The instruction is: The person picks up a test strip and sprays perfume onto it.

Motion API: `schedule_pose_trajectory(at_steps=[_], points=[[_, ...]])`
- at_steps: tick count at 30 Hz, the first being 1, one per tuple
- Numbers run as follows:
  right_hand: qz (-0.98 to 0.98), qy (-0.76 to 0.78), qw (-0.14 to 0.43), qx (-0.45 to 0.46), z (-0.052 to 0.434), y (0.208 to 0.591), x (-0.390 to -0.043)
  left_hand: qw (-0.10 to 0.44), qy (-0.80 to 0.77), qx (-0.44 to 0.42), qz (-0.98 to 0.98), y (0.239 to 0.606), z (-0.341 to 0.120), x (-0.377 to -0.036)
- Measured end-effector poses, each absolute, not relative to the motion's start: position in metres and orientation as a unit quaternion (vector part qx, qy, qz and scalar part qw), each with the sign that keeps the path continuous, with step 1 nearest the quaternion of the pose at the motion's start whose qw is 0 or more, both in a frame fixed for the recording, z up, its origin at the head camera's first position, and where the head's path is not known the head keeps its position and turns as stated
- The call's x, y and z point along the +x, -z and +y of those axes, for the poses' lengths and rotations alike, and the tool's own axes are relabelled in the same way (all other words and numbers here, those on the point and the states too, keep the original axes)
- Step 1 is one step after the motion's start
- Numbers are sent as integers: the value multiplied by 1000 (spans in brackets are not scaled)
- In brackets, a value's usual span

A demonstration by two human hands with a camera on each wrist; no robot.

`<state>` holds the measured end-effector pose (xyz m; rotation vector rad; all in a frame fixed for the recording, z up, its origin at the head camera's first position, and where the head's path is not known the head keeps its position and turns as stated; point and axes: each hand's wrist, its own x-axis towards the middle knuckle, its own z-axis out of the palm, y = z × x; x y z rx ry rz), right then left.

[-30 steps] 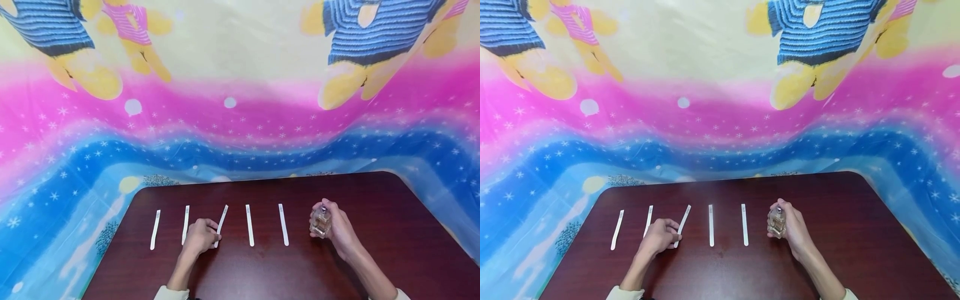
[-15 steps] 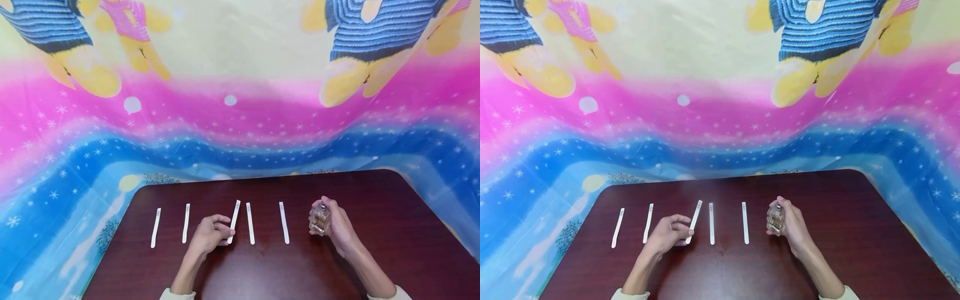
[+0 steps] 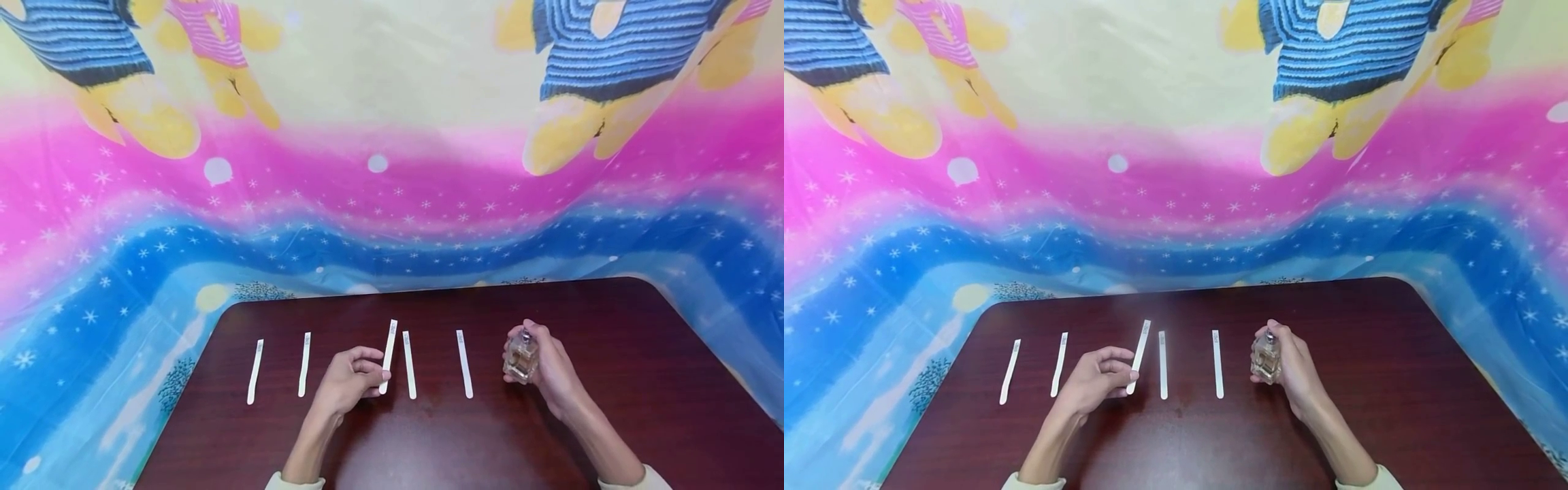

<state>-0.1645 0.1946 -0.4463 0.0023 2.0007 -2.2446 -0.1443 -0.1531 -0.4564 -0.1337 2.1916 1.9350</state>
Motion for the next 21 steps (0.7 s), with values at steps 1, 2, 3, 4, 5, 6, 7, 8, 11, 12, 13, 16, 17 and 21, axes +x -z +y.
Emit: schedule_pose_trajectory(at_steps=[1, 2, 3, 4, 5, 6, 7, 8, 11, 12, 13, 16, 17, 21], points=[[664, 745, 69, 0, 195, 446, -164, 107, -658, -46, 744, 456, -153, -144], [663, 745, 69, 0, 195, 446, -164, 106, -658, -46, 744, 456, -153, -144], [663, 745, 69, 0, 194, 446, -164, 105, -659, -47, 743, 455, -153, -143], [664, 745, 70, -1, 195, 446, -164, 104, -660, -48, 742, 455, -153, -143], [663, 745, 72, -2, 195, 446, -164, 103, -662, -48, 741, 455, -152, -143], [663, 745, 73, -2, 194, 445, -164, 102, -663, -50, 740, 455, -152, -142], [663, 745, 74, -3, 194, 445, -164, 102, -664, -51, 739, 455, -152, -142], [664, 744, 74, -3, 194, 445, -165, 101, -665, -53, 738, 455, -152, -142], [664, 744, 74, 0, 193, 444, -165, 99, -670, -51, 734, 453, -150, -142], [665, 744, 73, 2, 193, 444, -165, 98, -672, -50, 733, 452, -149, -142], [665, 743, 72, 3, 193, 444, -166, 97, -674, -47, 731, 452, -148, -142], [666, 743, 69, 9, 193, 443, -166, 99, -680, -43, 725, 451, -145, -143], [666, 743, 69, 10, 193, 443, -166, 101, -681, -43, 724, 450, -145, -142], [665, 743, 71, 11, 193, 444, -165, 102, -679, -42, 725, 449, -142, -140]])
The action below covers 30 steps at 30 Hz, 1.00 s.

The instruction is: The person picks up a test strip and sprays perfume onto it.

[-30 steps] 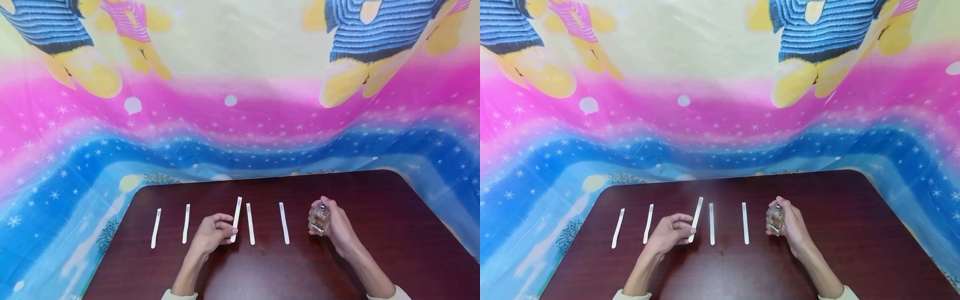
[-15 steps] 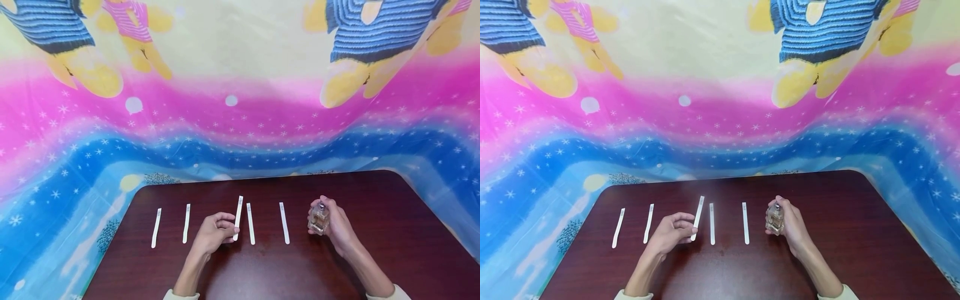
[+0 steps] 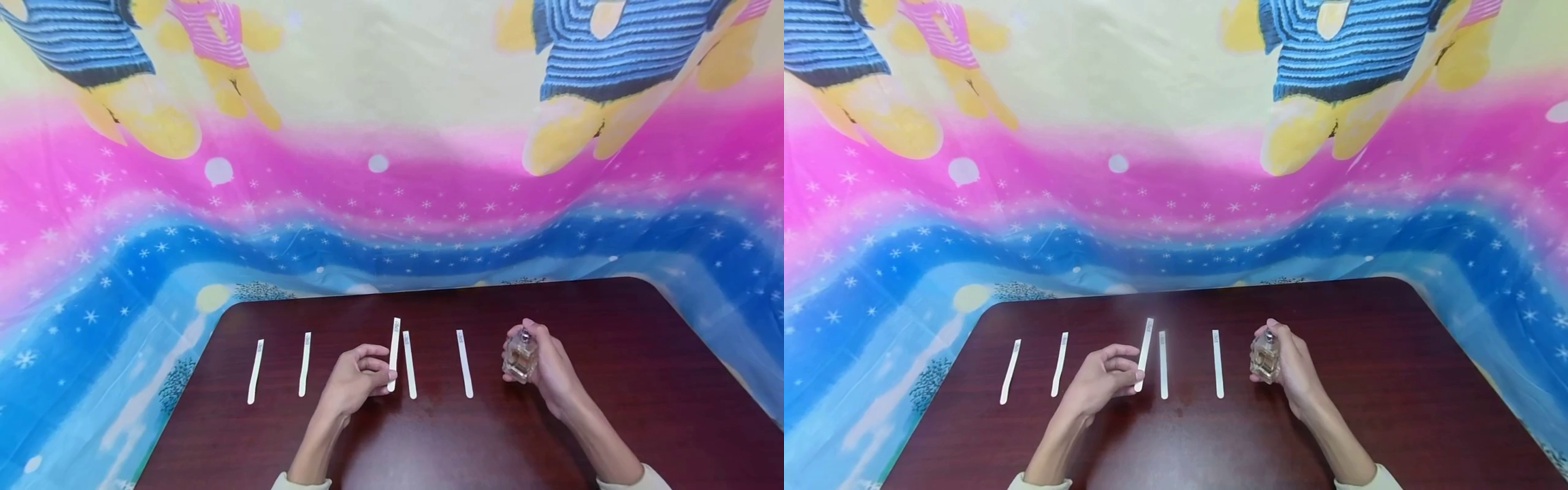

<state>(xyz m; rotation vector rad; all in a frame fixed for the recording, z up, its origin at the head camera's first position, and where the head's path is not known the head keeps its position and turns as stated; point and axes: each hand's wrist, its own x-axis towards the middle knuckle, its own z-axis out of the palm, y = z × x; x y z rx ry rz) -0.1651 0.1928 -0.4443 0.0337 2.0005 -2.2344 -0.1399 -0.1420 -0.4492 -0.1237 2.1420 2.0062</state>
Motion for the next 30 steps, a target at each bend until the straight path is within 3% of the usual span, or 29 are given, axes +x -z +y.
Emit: schedule_pose_trajectory(at_steps=[30], points=[[664, 743, 79, 38, 177, 444, -165, 126, -712, -17, 690, 451, -105, -130]])
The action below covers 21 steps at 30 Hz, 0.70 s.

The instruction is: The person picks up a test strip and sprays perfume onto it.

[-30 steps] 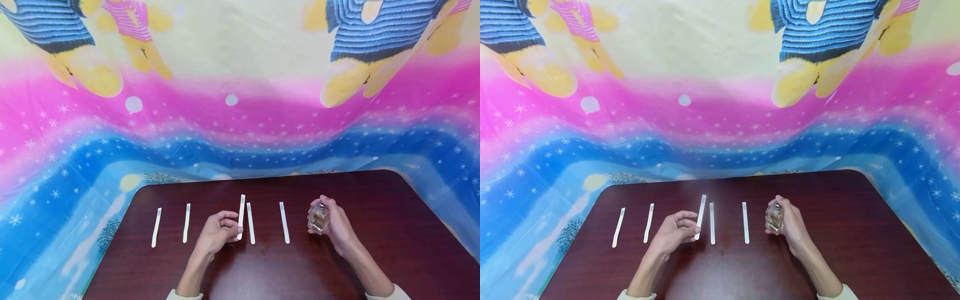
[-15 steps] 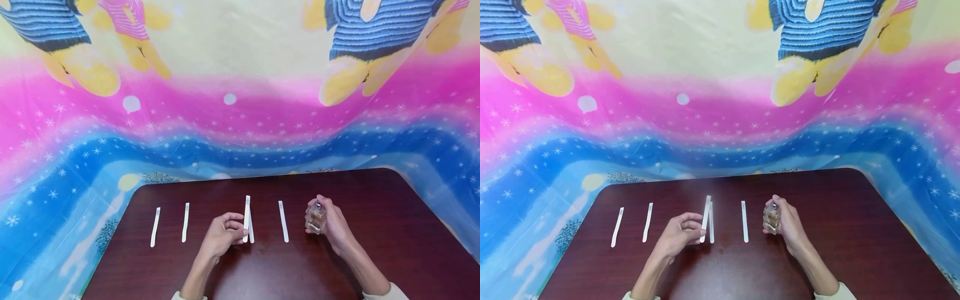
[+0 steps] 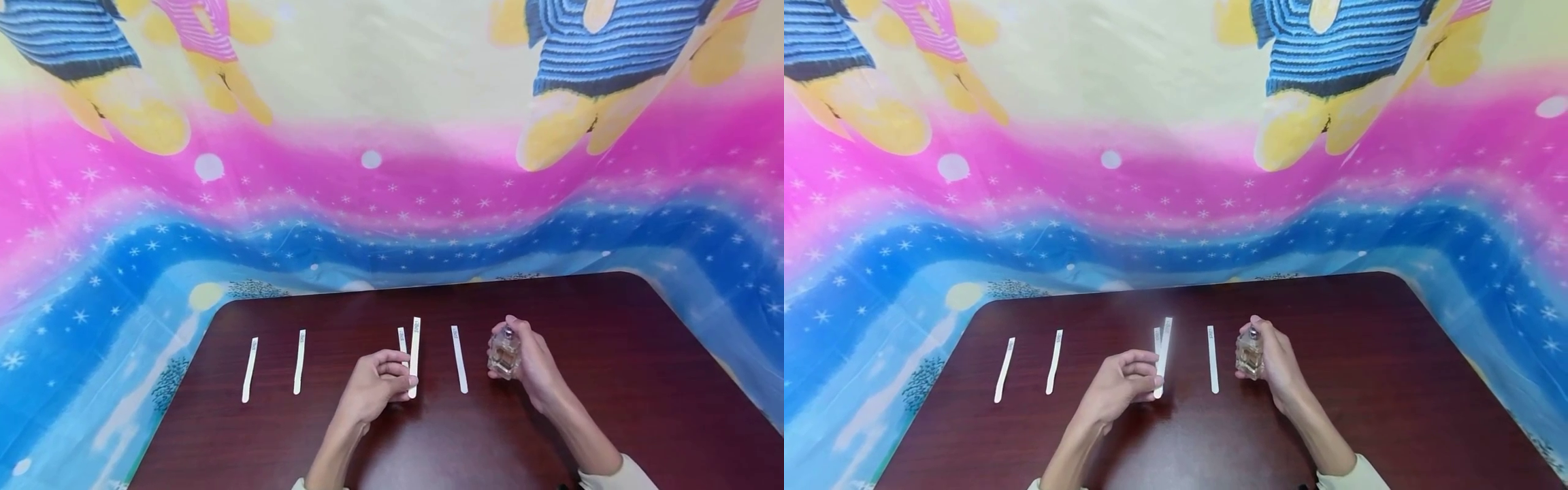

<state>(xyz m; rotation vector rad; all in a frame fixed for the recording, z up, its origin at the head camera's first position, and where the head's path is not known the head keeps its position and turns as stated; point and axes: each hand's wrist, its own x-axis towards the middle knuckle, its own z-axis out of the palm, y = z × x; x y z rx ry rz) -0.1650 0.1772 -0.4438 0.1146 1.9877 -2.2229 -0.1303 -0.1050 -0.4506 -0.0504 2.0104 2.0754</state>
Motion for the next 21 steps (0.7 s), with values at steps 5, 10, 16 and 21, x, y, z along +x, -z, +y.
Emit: schedule_pose_trajectory(at_steps=[5, 10, 16, 21], points=[[664, 742, 81, 40, 175, 443, -165, 133, -717, -15, 684, 451, -99, -129], [667, 739, 84, 33, 175, 444, -165, 139, -720, -13, 680, 451, -91, -129], [670, 737, 86, 32, 173, 443, -166, 145, -724, 0, 675, 450, -82, -127], [670, 736, 91, 36, 170, 443, -166, 151, -729, 0, 667, 449, -78, -125]])
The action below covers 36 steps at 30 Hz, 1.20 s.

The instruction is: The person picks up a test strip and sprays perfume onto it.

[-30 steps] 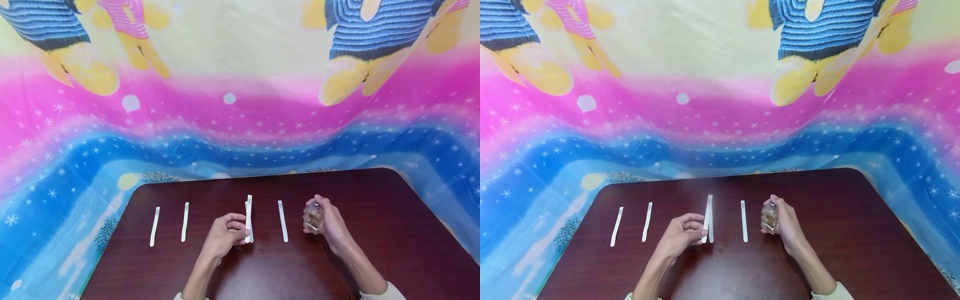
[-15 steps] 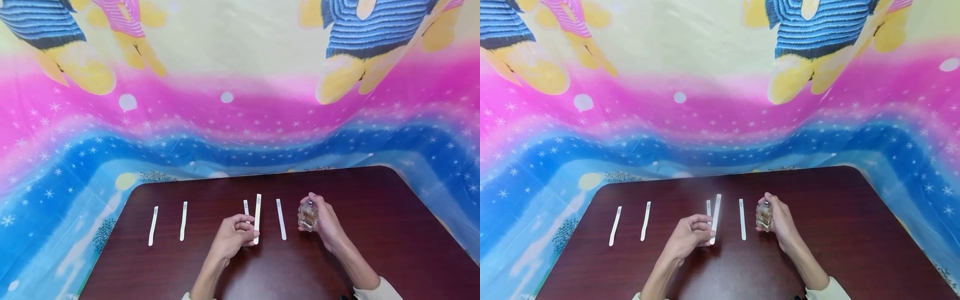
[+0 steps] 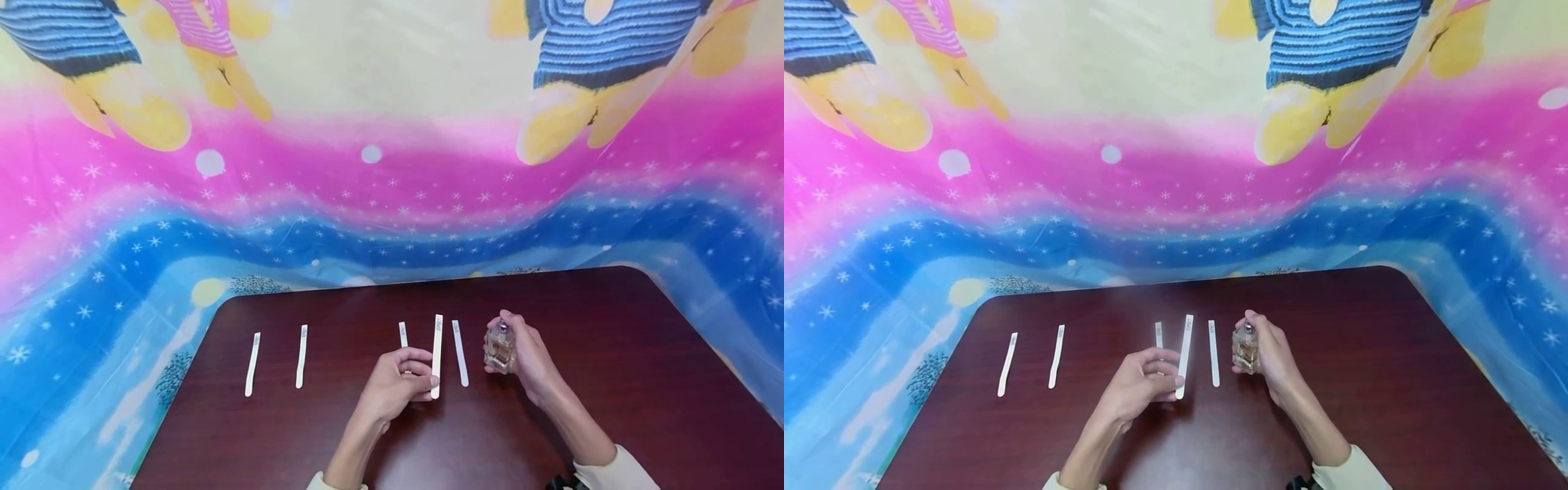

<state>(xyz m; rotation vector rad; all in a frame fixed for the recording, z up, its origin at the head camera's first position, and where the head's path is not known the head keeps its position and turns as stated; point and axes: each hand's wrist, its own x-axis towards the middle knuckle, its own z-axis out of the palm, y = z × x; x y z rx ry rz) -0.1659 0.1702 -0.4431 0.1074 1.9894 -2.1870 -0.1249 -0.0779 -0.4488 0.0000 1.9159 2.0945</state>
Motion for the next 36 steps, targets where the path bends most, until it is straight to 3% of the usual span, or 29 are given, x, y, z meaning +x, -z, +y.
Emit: schedule_pose_trajectory(at_steps=[24, 36], points=[[685, 721, 93, 58, 153, 448, -172, 158, -732, 3, 663, 447, -66, -119], [743, 664, 44, 71, 156, 451, -173, 162, -752, 13, 639, 446, -51, -115]])
